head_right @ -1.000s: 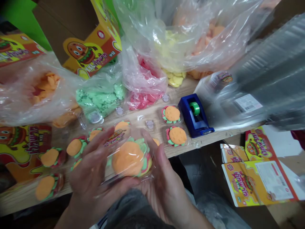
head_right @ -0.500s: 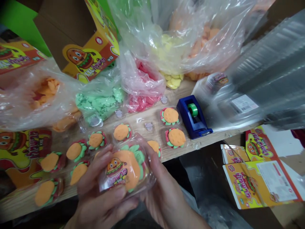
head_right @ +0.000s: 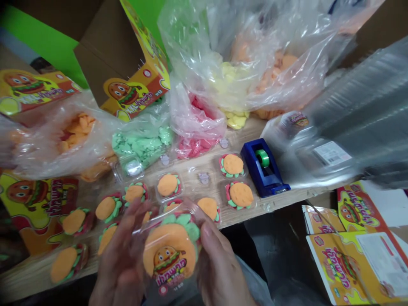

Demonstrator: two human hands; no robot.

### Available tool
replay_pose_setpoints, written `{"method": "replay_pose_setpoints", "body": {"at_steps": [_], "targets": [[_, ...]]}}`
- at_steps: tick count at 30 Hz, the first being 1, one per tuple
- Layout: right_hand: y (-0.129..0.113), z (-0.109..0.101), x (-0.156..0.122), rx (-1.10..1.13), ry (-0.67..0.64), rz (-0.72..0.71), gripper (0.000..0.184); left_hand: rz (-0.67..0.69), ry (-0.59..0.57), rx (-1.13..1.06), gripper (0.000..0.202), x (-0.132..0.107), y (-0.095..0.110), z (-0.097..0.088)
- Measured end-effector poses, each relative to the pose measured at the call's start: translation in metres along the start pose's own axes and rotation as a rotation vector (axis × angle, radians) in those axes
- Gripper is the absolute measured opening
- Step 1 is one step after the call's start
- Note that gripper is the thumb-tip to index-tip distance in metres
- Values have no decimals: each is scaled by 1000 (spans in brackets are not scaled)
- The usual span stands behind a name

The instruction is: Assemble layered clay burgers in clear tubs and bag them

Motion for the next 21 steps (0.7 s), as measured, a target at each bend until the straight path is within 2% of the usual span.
{"method": "replay_pose_setpoints", "body": {"at_steps": [2, 4, 7, 11, 14, 17, 21], "targets": [[-1, -5, 0, -51, 47, -37, 25, -174, 44, -185, 44, -2, -16, 2], [-2, -10, -1, -107, 97, -62, 24, -261, 6, -253, 40, -5, -25, 6], [-8, -18, -5, -206, 175, -120, 22, -221, -33, -134, 31, -6, -28, 0], [-28, -22, -16, -480, 247, -317, 16, -82, -118, 28, 26, -5, -24, -3], [-31, -28, -20, -673, 243, -401, 12, -110, -185, 77, 20, -8, -32, 0], [-20, -53, -17, -771, 284, -337, 13, -179, -331, 137, 17, -18, -47, 10], [6, -89, -16, -812, 323, -159, 16, -240, -513, 175, 17, -44, -70, 23]]}}
Point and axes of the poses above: each hand's wrist, its own x-axis towards the middle knuckle, its own z-axis out of the palm, y = z × x, the point moved 10 cm from there along x, towards the middle knuckle, and after that the axes turned 11 degrees about z, right-handed, at the moved point
